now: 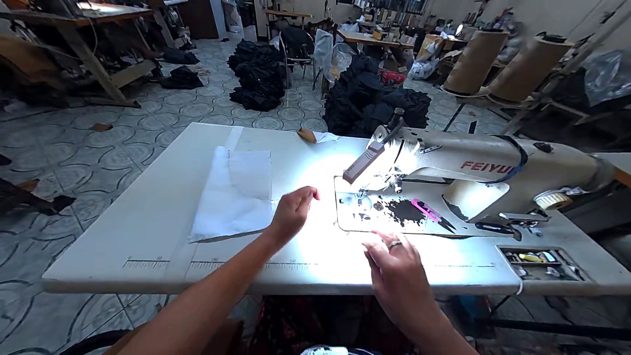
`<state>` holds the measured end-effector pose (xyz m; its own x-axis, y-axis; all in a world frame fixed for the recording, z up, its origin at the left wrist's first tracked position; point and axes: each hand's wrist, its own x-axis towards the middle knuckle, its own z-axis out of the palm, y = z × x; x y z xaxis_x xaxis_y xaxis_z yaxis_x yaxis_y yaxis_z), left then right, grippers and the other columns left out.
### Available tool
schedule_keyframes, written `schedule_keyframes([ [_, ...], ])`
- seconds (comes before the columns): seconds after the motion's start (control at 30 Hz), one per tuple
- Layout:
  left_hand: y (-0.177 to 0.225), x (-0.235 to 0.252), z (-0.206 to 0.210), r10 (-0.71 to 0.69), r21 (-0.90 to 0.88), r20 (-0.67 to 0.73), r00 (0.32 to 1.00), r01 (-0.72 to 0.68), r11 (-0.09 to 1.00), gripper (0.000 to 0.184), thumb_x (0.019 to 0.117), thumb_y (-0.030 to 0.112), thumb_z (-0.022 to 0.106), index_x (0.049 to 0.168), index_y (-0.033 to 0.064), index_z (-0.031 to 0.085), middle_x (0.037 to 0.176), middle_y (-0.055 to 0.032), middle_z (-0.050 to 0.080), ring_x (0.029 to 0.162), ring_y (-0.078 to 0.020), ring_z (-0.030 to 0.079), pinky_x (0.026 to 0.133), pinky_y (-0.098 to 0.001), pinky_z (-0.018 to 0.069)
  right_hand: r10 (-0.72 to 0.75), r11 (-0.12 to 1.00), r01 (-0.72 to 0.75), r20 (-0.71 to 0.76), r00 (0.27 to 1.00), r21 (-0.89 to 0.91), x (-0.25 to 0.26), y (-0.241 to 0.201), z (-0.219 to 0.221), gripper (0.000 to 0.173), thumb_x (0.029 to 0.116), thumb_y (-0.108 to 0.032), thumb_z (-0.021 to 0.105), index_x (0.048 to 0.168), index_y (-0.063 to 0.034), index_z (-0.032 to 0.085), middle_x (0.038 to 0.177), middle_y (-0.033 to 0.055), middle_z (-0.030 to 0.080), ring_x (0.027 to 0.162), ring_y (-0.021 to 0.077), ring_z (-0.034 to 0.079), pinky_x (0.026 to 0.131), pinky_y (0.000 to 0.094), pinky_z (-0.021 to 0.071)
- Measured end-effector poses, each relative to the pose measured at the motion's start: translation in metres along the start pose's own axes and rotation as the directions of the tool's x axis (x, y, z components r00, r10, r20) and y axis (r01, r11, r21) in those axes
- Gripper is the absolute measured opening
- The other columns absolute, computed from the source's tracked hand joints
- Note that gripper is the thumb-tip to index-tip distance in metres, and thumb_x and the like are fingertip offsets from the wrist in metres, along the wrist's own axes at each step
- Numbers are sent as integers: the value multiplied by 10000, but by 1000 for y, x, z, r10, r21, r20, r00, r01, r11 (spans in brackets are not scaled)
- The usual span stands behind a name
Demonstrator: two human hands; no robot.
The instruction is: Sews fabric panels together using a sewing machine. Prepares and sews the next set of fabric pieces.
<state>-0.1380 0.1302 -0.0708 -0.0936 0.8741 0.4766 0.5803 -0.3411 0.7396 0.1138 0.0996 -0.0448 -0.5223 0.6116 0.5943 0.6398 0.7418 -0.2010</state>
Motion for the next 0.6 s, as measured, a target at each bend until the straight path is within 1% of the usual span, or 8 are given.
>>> schedule_keyframes([
  [0.1, 12, -58, -3, 313, 72, 153, 937, -326, 942, 275, 916, 11, 450, 975, -16, 718, 708, -109, 672, 586, -175, 611, 564, -348, 505, 184, 785, -334, 318, 930, 521, 19, 0, 28, 348, 1066, -112, 421, 1224, 33, 696, 1026, 127, 742, 850, 135, 705, 769, 286, 569],
  [0.2, 39, -109, 8, 525, 56, 294, 799, -563, 825, 203, 927, 44, 514, 936, 79, 713, 658, -64, 658, 551, -184, 644, 498, -345, 528, 241, 126, -765, 728, 641, 632, 50, 0, 60, 423, 1129, -191, 342, 1473, 42, 422, 1205, 125, 665, 900, 94, 689, 799, 253, 573],
  [0.27, 53, -133, 16, 578, -20, 429, 694, -633, 774, 179, 939, 46, 554, 945, 118, 718, 629, -37, 616, 525, -174, 609, 470, -318, 494, 315, -79, -768, 746, 586, 636, 61, -3, 78, 286, 1117, -163, 403, 1291, 30, 523, 861, 38, 669, 640, 51, 649, 607, 201, 564],
  [0.3, 58, -139, 18, 585, -64, 500, 638, -647, 760, 182, 931, 30, 564, 962, 114, 722, 633, -38, 615, 534, -180, 613, 474, -319, 489, 362, -62, -755, 720, 592, 652, 62, -4, 83, 234, 1106, -136, 429, 1144, 34, 584, 677, -27, 572, 518, 5, 545, 502, 150, 485],
  [0.37, 61, -135, 14, 556, -71, 572, 603, -640, 765, 169, 937, 31, 580, 989, 106, 723, 689, -51, 650, 606, -202, 653, 529, -343, 518, 355, 208, -724, 639, 683, 658, 58, 1, 86, 287, 1084, -104, 440, 970, 25, 670, 630, -72, 478, 536, -21, 421, 538, 142, 381],
  [0.43, 57, -112, 0, 490, 44, 466, 737, -573, 819, 156, 974, 133, 594, 1012, 87, 738, 818, -68, 711, 754, -199, 703, 673, -348, 582, 279, 468, -652, 600, 750, 597, 47, 5, 79, 311, 1077, -140, 436, 920, -35, 684, 702, -68, 514, 624, -19, 442, 629, 174, 394],
  [0.53, 45, -62, -19, 212, 278, 146, 966, -246, 929, 226, 931, 36, 559, 1034, -32, 749, 961, -161, 750, 890, -267, 736, 822, -421, 598, 226, 553, -620, 617, 754, 556, 31, 3, 64, 302, 1078, -123, 422, 1008, -5, 691, 870, -2, 629, 783, 13, 533, 762, 241, 445],
  [0.6, 36, -32, -15, 52, 371, -25, 998, -39, 928, 234, 966, 15, 540, 1040, -40, 755, 929, -186, 738, 831, -309, 723, 772, -479, 586, 222, 585, -602, 607, 763, 543, 21, 0, 58, 299, 1072, -100, 424, 1043, 19, 697, 928, 47, 663, 849, 51, 574, 804, 276, 467],
])
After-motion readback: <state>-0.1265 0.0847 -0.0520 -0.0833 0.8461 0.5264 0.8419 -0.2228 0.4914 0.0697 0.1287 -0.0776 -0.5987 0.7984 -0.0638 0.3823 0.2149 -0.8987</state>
